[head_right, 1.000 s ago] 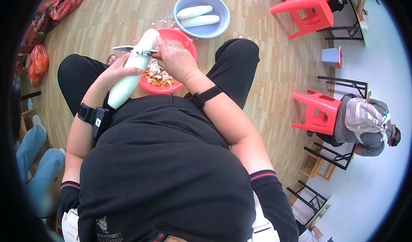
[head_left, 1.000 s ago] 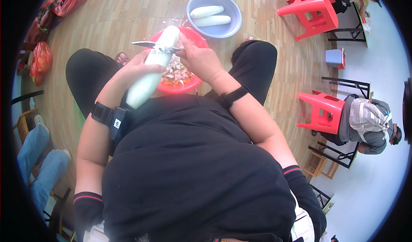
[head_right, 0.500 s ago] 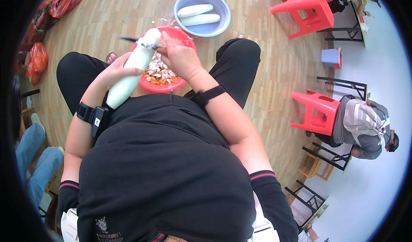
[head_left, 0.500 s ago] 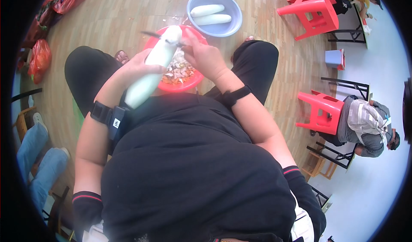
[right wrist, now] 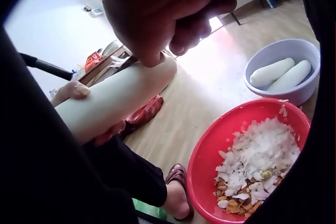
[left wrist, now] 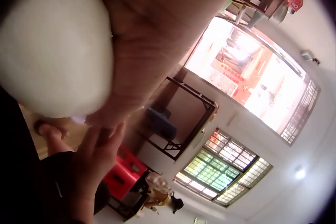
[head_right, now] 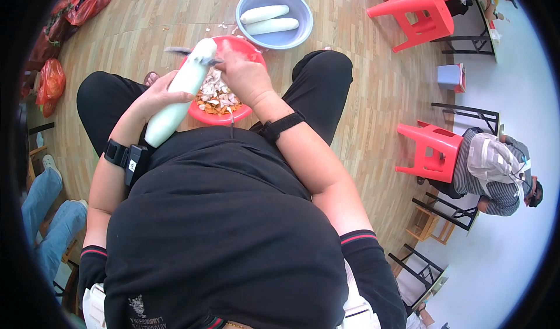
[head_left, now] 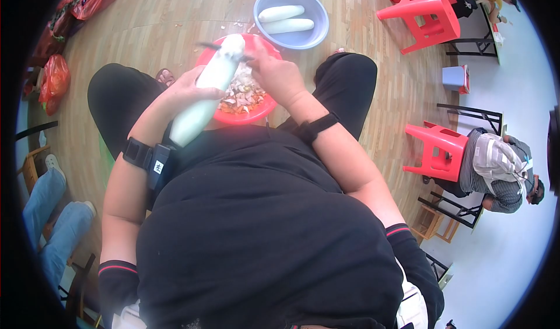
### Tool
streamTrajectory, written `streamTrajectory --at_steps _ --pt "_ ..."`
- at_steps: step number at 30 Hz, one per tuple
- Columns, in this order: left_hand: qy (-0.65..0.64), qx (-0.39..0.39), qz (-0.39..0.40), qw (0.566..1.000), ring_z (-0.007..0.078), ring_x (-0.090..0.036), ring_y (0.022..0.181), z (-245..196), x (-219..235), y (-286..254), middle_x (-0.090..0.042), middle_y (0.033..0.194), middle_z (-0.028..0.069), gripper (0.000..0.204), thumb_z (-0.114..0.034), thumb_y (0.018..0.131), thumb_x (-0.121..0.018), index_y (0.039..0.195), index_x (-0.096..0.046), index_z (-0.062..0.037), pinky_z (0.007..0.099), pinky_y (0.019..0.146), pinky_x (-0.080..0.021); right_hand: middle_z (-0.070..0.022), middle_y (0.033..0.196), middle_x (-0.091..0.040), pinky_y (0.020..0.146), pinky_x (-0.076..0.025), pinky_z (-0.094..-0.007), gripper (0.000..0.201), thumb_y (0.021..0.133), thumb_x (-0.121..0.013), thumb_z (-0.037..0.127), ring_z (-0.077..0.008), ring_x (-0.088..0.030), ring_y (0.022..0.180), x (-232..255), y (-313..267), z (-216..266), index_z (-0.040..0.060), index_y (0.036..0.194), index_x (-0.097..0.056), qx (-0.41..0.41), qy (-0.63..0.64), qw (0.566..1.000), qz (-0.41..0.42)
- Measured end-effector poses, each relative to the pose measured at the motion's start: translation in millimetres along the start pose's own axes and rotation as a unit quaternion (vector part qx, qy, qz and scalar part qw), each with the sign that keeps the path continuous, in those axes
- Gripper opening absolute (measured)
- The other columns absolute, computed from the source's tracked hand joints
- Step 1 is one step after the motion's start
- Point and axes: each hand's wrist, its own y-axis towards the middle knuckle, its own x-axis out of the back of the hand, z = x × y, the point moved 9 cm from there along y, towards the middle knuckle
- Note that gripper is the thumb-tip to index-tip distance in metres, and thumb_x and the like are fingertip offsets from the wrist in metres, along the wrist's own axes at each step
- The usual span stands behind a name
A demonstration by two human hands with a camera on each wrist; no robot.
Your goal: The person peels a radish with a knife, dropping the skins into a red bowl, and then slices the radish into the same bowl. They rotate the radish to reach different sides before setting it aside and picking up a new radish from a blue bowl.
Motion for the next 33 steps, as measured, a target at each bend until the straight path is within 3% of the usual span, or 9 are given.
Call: streamTrajectory --at_steps 5,8,10,17,23,25,27,31,33 --pt "0.002 -0.012 0.015 1.0 0.0184 -0.059 0.1 -7 -5 -5 -0.059 0.114 0.0132 0.074 -0.03 0.074 -0.077 0.131 -0.045 0.004 0.0297 0.085 -0.049 -0.015 0.093 -0.07 0.064 -0.054 -0.0439 0.067 0.088 -0.062 0.029 -0.035 -0.068 0.077 0 -3 -40 0.0063 0.144 -0.034 -0.111 -0.006 0.994 0.014" --pt "0.001 -0.022 0.013 1.0 0.0174 -0.06 0.099 -7 -5 -2 -0.059 0.114 0.013 0.075 -0.032 0.073 -0.077 0.131 -0.045 0.004 0.0298 0.083 -0.049 -0.0154 0.089 -0.07 0.065 -0.054 -0.0431 0.066 0.088 -0.062 0.03 -0.0347 -0.067 0.077 8 -7 -10 0.007 0.143 -0.034 -0.047 0.028 0.998 -0.001" --pt "-0.021 -0.014 0.001 1.0 0.0169 -0.061 0.097 -5 -2 -2 -0.06 0.112 0.0131 0.075 -0.033 0.073 -0.077 0.129 -0.046 0.0043 0.0299 0.08 -0.05 -0.013 0.083 -0.071 0.062 -0.055 -0.0402 0.065 0.085 -0.066 0.029 -0.0296 -0.069 0.07 17 -10 21 0.0008 0.138 -0.041 0.066 0.035 0.996 -0.057" --pt "0.013 0.005 0.017 1.0 0.018 -0.061 0.095 -12 -6 -7 -0.061 0.11 0.0142 0.073 -0.033 0.072 -0.077 0.127 -0.049 0.0044 0.0303 0.08 -0.05 -0.0123 0.083 -0.07 0.06 -0.055 -0.0391 0.064 0.084 -0.067 0.029 -0.0281 -0.069 0.07 12 -12 33 0.0012 0.137 -0.042 0.103 0.071 0.991 -0.035" --pt "-0.003 -0.018 -0.015 1.0 0.0193 -0.06 0.097 -4 -2 -4 -0.059 0.112 0.0142 0.078 -0.032 0.071 -0.078 0.131 -0.045 0.005 0.0305 0.083 -0.049 -0.015 0.082 -0.07 0.057 -0.054 -0.0409 0.066 0.086 -0.066 0.03 -0.0289 -0.069 0.069 7 -4 14 0.0004 0.139 -0.04 0.064 0.012 0.997 -0.043" --pt "-0.006 -0.034 0.008 0.999 0.0177 -0.062 0.09 -6 -7 -5 -0.061 0.104 0.0131 0.067 -0.028 0.073 -0.075 0.124 -0.049 0.0049 0.0305 0.078 -0.051 -0.0159 0.09 -0.069 0.066 -0.054 -0.0439 0.067 0.088 -0.063 0.031 -0.034 -0.068 0.076 3 -2 -23 0.0067 0.144 -0.034 -0.069 -0.002 0.998 0.009" --pt "0.001 -0.033 0.016 0.999 0.0182 -0.06 0.095 -11 -8 -8 -0.06 0.109 0.0133 0.073 -0.03 0.072 -0.077 0.129 -0.047 0.0049 0.0304 0.081 -0.05 -0.0165 0.092 -0.069 0.067 -0.054 -0.0455 0.069 0.088 -0.063 0.031 -0.036 -0.067 0.077 6 -4 -29 0.0084 0.145 -0.031 -0.088 0.003 0.996 0.009" --pt "0.03 -0.033 -0.006 0.999 0.0186 -0.06 0.097 -8 -3 -3 -0.059 0.111 0.0134 0.076 -0.032 0.071 -0.077 0.13 -0.046 0.0046 0.0303 0.083 -0.05 -0.0142 0.09 -0.07 0.064 -0.053 -0.0433 0.07 0.087 -0.064 0.029 -0.0346 -0.067 0.075 13 -9 4 0.0077 0.145 -0.031 -0.032 0.022 0.999 0.006" --pt "0.04 -0.024 -0.014 0.999 0.0188 -0.061 0.095 -12 -1 -4 -0.06 0.108 0.0136 0.074 -0.031 0.071 -0.077 0.128 -0.047 0.0049 0.0306 0.081 -0.05 -0.0145 0.082 -0.069 0.058 -0.055 -0.0403 0.068 0.086 -0.066 0.032 -0.0289 -0.069 0.068 16 -11 29 -0.0015 0.138 -0.039 0.062 0.054 0.997 -0.011"
